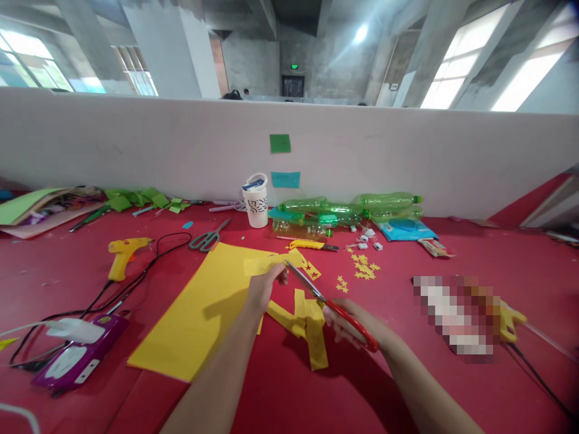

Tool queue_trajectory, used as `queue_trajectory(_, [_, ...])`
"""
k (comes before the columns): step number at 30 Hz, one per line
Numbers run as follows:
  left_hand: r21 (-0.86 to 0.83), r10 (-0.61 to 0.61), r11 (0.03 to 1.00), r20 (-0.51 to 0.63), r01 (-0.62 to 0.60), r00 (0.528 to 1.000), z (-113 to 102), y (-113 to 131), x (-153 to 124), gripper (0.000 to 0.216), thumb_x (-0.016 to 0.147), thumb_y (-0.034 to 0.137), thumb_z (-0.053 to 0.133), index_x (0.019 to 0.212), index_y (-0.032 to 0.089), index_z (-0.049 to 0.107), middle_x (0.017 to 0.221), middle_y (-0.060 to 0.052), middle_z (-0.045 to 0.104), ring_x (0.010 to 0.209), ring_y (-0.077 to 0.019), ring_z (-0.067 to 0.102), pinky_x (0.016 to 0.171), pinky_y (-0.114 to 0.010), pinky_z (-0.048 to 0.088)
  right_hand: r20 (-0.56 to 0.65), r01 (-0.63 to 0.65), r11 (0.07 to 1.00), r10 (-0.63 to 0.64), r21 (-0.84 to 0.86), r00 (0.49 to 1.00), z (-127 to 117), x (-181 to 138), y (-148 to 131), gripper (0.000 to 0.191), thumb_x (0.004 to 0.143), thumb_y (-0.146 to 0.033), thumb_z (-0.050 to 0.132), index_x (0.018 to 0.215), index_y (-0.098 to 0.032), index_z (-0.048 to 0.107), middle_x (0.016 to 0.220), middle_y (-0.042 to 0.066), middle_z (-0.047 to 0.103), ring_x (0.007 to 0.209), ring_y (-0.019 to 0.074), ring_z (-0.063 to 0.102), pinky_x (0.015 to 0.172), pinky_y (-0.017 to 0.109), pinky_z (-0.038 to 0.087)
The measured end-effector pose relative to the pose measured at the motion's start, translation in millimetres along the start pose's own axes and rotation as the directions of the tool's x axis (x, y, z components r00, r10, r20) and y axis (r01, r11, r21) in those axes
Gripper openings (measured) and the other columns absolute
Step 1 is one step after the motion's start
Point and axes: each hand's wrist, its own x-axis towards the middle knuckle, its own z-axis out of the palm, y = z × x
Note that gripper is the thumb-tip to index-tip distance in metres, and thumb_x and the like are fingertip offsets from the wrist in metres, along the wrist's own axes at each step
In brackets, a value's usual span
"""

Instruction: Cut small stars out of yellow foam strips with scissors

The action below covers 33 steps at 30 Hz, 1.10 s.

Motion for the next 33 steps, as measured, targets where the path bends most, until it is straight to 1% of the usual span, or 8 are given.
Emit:
queue_trajectory(5, [0.004,-0.001,1.000,-0.009,0.001,1.000,0,-1,1,0.023,0.070,0.032,0.056,0.056,0.014,0.060,0.054,0.000,0.055,0.054,-0.0113,0.051,0.058,-0.025,0.042,-0.007,0.004,1.000,-0.004,0.005,1.000,0,0,2,0.035,0.081,-0.051,0.043,0.069,-0.018,0.046,0.044,-0.008,0.039,0.029,0.0041,0.035,0.037,0.018,0.038])
queue_trajectory(10, [-0.007,0.018,1.000,-0.001,-0.018,1.000,0,-1,1,0.022,0.070,0.031,0.056,0.056,0.014,0.060,0.053,0.000,0.055,0.053,-0.0113,0.051,0.057,-0.025,0.042,0.014,0.012,1.000,-0.013,0.024,1.000,1,0,3,0.034,0.082,-0.049,0.042,0.069,-0.018,0.046,0.040,-0.009,0.037,0.028,0.0039,0.033,0.044,0.021,0.044])
queue_trajectory(16, [-0.012,0.027,1.000,0.000,-0.027,1.000,2,2,-1,0.021,0.070,0.030,0.056,0.057,0.014,0.060,0.054,-0.001,0.055,0.053,-0.0112,0.050,0.056,-0.025,0.042,0.002,-0.010,1.000,0.010,0.006,1.000,0,-2,-4,0.036,0.081,-0.051,0.042,0.069,-0.017,0.045,0.044,-0.008,0.039,0.029,0.0036,0.034,0.038,0.018,0.039])
queue_trajectory(20, [-0.030,0.026,0.999,0.015,-0.025,1.000,4,3,-2,0.022,0.070,0.031,0.055,0.058,0.014,0.060,0.055,0.000,0.054,0.053,-0.0108,0.050,0.056,-0.024,0.041,-0.023,-0.008,1.000,0.008,0.000,1.000,2,-1,-1,0.036,0.080,-0.052,0.043,0.070,-0.017,0.046,0.048,-0.007,0.040,0.031,0.0038,0.036,0.035,0.016,0.036])
queue_trajectory(25, [-0.037,0.048,0.998,0.030,-0.047,0.998,10,7,-5,0.024,0.073,0.033,0.052,0.060,0.014,0.059,0.056,0.000,0.053,0.053,-0.0105,0.049,0.055,-0.024,0.040,-0.030,0.056,0.996,-0.054,0.069,0.998,8,3,4,0.031,0.082,-0.046,0.044,0.071,-0.018,0.046,0.040,-0.011,0.035,0.029,0.0033,0.031,0.047,0.022,0.044])
queue_trajectory(27, [-0.007,0.096,0.995,0.013,-0.095,0.995,12,7,-6,0.026,0.075,0.034,0.051,0.059,0.015,0.058,0.054,0.000,0.052,0.053,-0.0109,0.048,0.055,-0.024,0.040,-0.035,0.051,0.995,-0.048,0.087,0.998,12,3,3,0.031,0.082,-0.047,0.044,0.071,-0.018,0.045,0.039,-0.011,0.034,0.029,0.0038,0.031,0.045,0.020,0.041])
queue_trajectory(30, [0.084,0.136,0.987,-0.024,-0.134,0.990,16,8,-10,0.031,0.077,0.038,0.047,0.055,0.017,0.055,0.052,0.001,0.051,0.053,-0.0112,0.048,0.059,-0.024,0.039,-0.045,0.038,0.993,-0.033,0.115,0.998,20,5,2,0.034,0.082,-0.051,0.042,0.072,-0.018,0.045,0.041,-0.010,0.034,0.029,0.0035,0.029,0.035,0.017,0.032])
queue_trajectory(33, [0.175,0.074,0.983,-0.085,-0.058,0.994,18,7,-16,0.037,0.078,0.044,0.045,0.052,0.018,0.052,0.053,0.001,0.052,0.055,-0.0112,0.048,0.064,-0.024,0.037,-0.040,0.050,0.987,-0.044,0.156,0.998,29,7,3,0.037,0.081,-0.055,0.040,0.073,-0.018,0.043,0.042,-0.011,0.033,0.029,0.0032,0.030,0.032,0.015,0.030])
